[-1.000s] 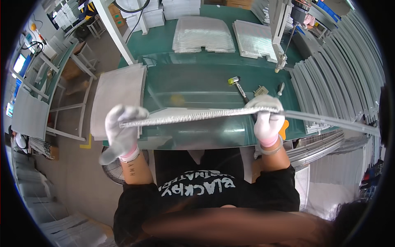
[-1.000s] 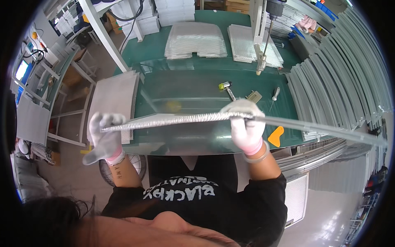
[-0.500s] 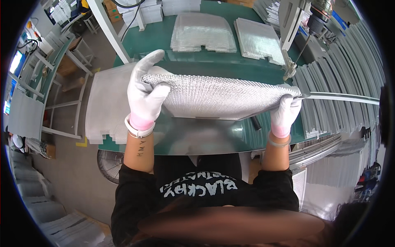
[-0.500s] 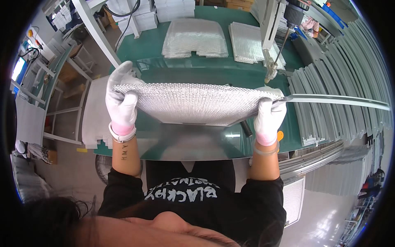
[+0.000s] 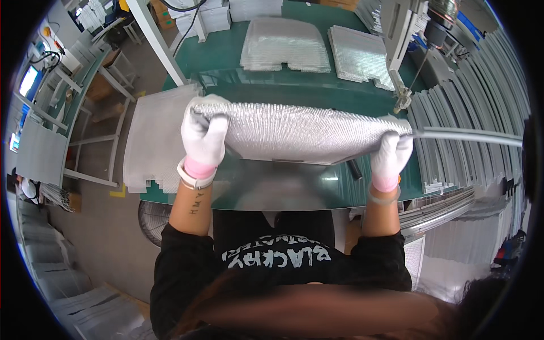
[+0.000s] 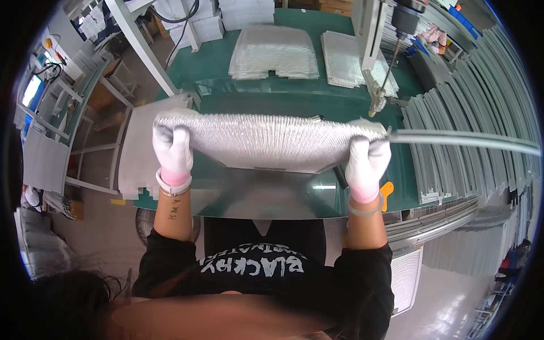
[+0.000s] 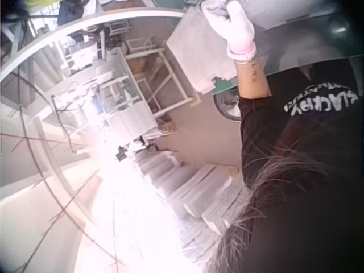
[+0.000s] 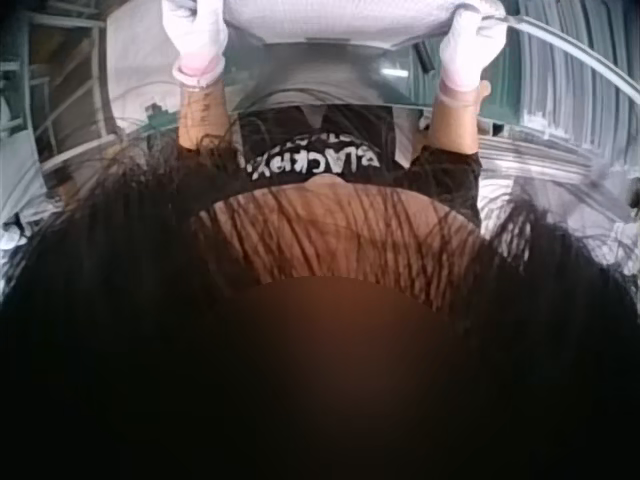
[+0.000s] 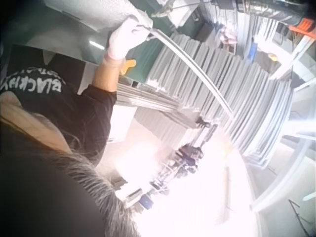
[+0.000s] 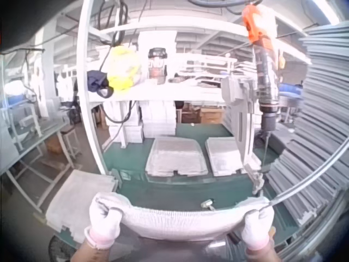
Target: Assembling metal mesh air filters by fitting frames and securing components with a pneumatic screwdriver.
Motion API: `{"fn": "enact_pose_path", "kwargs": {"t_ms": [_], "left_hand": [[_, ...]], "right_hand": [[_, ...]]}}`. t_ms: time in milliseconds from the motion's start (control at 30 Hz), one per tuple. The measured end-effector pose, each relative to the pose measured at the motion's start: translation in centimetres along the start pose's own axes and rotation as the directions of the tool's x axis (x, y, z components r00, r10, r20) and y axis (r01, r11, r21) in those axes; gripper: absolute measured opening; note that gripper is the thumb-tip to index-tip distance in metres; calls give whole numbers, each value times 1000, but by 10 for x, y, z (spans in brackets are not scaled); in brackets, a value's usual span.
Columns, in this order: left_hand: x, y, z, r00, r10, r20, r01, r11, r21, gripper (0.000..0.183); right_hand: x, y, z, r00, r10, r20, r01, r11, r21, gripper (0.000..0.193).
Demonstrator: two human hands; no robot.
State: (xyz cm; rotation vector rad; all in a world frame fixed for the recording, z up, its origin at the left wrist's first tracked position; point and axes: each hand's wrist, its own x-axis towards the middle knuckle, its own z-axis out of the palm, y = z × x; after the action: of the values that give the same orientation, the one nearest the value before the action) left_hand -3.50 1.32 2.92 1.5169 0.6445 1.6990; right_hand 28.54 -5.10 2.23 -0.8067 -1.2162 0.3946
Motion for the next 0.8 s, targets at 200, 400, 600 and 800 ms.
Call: {"fn": "enact_pose_path", "kwargs": {"t_ms": [200,400,600,800], "left_hand": [[-36,23,-2,968,120,221,-132,990,41,29],[-86,41,-15,607,68,792,-141,990,24,25],[-128,-18,-37,763,-262,591,-201,773,602,33],[-150,-108,-62,847,-373,380,23,738,675,30]], "right_hand": [[3,-1,-14,989,65,136,-80,991,106,25],[-68,-47,-32,970,-171,171,143,976,166,24],[-91,-57,-45,958,-147,247,100,976,193,25],[-74,-47,-32,977,-128,171,116,990,78,31]]}}
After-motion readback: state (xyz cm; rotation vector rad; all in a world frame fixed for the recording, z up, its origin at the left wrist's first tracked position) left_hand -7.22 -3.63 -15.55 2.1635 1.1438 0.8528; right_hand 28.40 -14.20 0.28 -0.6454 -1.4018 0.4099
